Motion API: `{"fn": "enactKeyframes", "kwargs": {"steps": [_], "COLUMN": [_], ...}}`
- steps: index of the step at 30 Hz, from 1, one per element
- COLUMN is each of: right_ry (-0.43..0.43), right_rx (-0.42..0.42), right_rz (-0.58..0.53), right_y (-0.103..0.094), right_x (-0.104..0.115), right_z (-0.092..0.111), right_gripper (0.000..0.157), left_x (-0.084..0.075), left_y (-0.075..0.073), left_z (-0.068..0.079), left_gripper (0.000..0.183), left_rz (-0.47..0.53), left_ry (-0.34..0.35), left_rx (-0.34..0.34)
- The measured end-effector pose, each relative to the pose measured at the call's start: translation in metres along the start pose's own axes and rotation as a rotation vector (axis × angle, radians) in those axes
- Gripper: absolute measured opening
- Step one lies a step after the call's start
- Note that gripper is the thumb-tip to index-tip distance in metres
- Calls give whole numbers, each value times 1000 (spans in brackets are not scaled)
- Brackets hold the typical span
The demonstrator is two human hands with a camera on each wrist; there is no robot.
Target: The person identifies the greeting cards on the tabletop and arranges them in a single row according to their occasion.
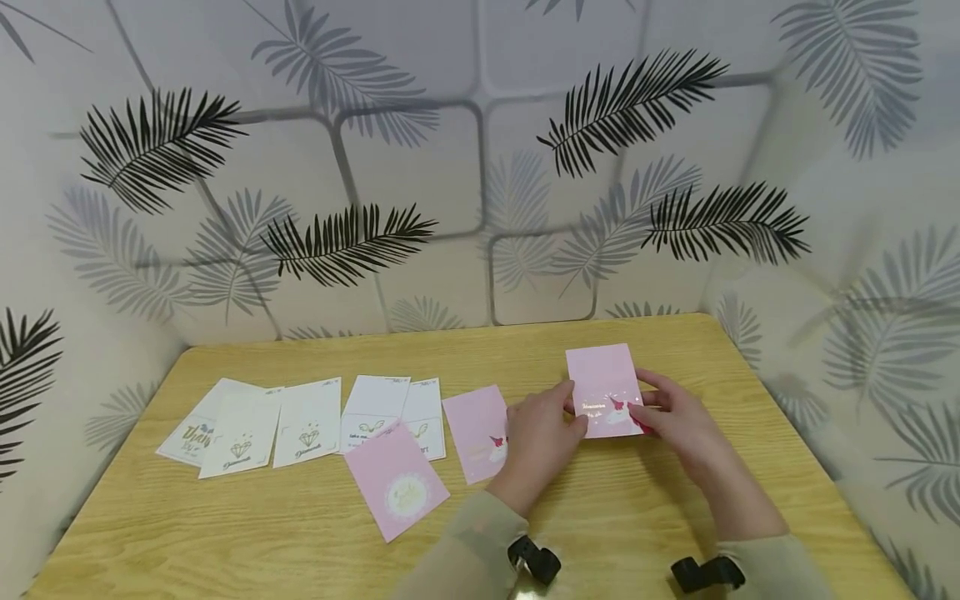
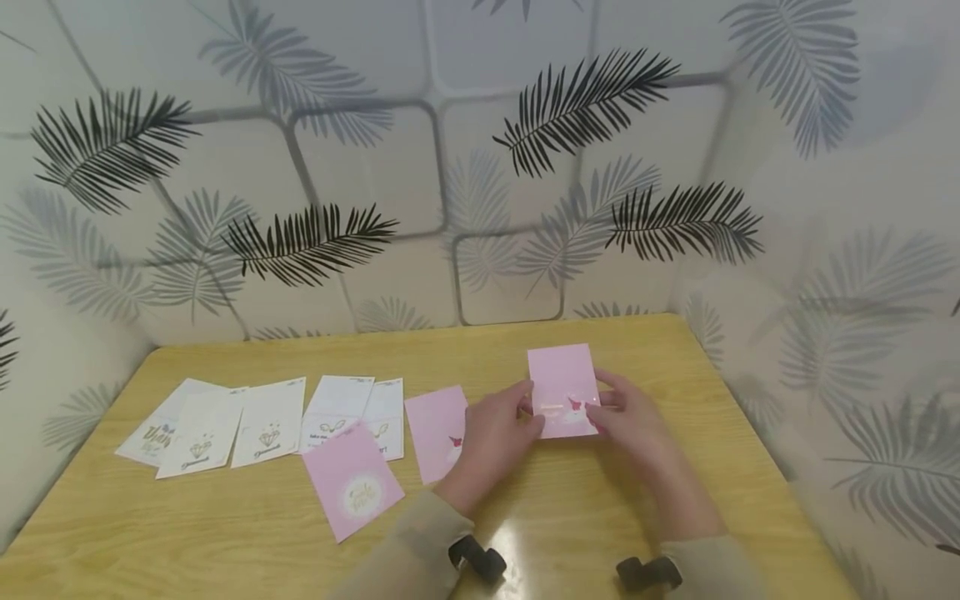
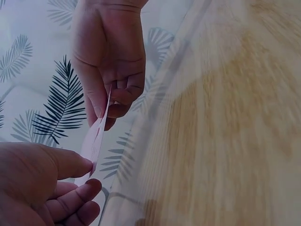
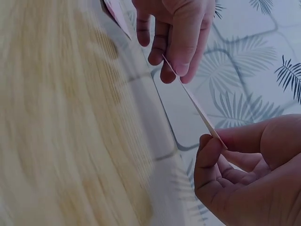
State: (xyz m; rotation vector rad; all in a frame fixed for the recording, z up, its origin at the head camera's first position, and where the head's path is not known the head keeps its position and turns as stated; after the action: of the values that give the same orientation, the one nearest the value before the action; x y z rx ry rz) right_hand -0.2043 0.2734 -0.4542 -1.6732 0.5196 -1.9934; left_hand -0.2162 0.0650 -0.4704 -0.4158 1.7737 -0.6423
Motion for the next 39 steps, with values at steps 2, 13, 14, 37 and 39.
{"fn": "enactKeyframes", "kwargs": {"steps": [2, 13, 14, 37, 39], "right_ry": [-13, 12, 17, 25, 22], "right_rx": [6, -26, -32, -12, -16], "right_rz": [31, 180, 186, 319, 329], "right_y": [-4, -23, -24, -33, -33], "right_x": [-4, -16, -17, -37, -37], "right_z": [-1, -3, -3, -11, -12], "right_gripper": [68, 65, 65, 60, 59], "left_x": [-2, -11, -12, -19, -20], "left_y": [4, 29, 31, 53, 54], "left_z": [-3, -15, -15, -22, -22], "left_gripper": [16, 21, 17, 37, 38], "left_rz": [-2, -40, -49, -202, -227], "left_ry": [-1, -18, -17, -50, -57], "left_rx": [-1, 48, 51, 104, 118]}}
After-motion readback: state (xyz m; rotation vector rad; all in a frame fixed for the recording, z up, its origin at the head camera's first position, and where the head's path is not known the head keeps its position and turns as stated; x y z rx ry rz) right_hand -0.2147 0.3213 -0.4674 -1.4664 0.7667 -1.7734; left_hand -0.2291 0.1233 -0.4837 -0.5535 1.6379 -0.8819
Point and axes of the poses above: each hand's wrist, its own z-axis away from the middle knuckle, its own y-axis out of the palm, x = y × z, the point moved 2 cm from there along -z, towards the middle knuckle, and after that the axes turned 15 degrees about z, right-handed, at the moved point
